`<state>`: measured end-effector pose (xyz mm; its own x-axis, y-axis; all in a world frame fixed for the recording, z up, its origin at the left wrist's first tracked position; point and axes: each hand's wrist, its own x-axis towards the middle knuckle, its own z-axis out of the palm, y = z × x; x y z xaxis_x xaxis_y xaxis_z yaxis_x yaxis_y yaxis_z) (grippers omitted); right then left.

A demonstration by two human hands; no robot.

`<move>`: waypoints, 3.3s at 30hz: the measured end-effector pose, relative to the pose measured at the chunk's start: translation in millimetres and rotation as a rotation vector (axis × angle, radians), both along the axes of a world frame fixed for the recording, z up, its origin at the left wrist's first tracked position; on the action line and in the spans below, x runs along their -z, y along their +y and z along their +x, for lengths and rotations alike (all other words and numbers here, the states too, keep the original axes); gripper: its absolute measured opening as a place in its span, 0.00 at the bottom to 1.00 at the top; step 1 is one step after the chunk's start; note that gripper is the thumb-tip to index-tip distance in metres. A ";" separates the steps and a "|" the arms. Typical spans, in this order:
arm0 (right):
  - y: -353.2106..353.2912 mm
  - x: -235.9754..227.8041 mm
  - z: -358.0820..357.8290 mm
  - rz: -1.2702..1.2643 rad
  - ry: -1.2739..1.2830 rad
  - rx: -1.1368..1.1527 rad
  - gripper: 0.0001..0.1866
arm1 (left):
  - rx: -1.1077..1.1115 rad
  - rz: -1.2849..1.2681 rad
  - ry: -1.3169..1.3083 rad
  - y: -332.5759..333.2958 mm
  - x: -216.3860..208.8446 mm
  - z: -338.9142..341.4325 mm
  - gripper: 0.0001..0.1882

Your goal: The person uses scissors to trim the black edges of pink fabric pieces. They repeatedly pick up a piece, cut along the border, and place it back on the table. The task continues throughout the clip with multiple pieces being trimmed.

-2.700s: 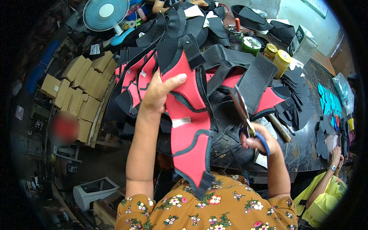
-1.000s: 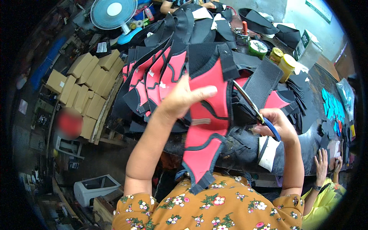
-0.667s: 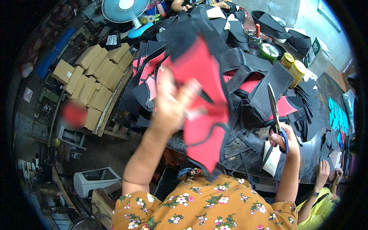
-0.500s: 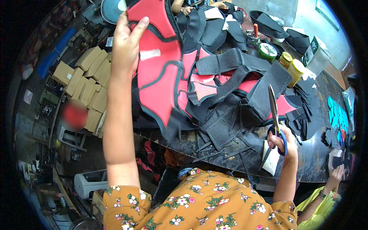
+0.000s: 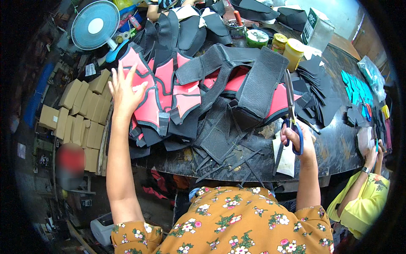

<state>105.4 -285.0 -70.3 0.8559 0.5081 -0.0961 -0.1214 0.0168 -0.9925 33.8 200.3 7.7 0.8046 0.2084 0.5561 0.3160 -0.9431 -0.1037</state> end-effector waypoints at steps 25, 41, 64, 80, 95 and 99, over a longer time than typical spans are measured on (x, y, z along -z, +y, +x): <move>48.4 13.6 -20.4 0.623 0.414 -0.238 0.25 | 0.776 -1.715 0.094 -216.1 24.4 73.6 0.19; 47.9 -12.4 -12.4 0.687 0.100 -0.092 0.28 | 0.761 -1.207 -0.541 -185.7 -78.9 25.6 0.10; 52.1 -18.5 -18.0 0.212 -0.094 -0.277 0.11 | 0.656 -1.940 0.331 -173.7 23.9 -10.1 0.26; 22.1 -26.7 -1.0 -0.261 -0.266 -0.756 0.20 | 0.626 -1.829 0.391 -142.5 -15.6 -9.9 0.28; 24.8 -33.1 -0.5 -0.300 -0.292 -0.676 0.17 | 0.665 -1.815 0.354 -141.2 -11.5 -8.5 0.26; 29.8 -15.2 -13.7 -0.121 0.007 -0.586 0.13 | 0.786 -1.858 0.102 -154.4 3.7 -6.5 0.21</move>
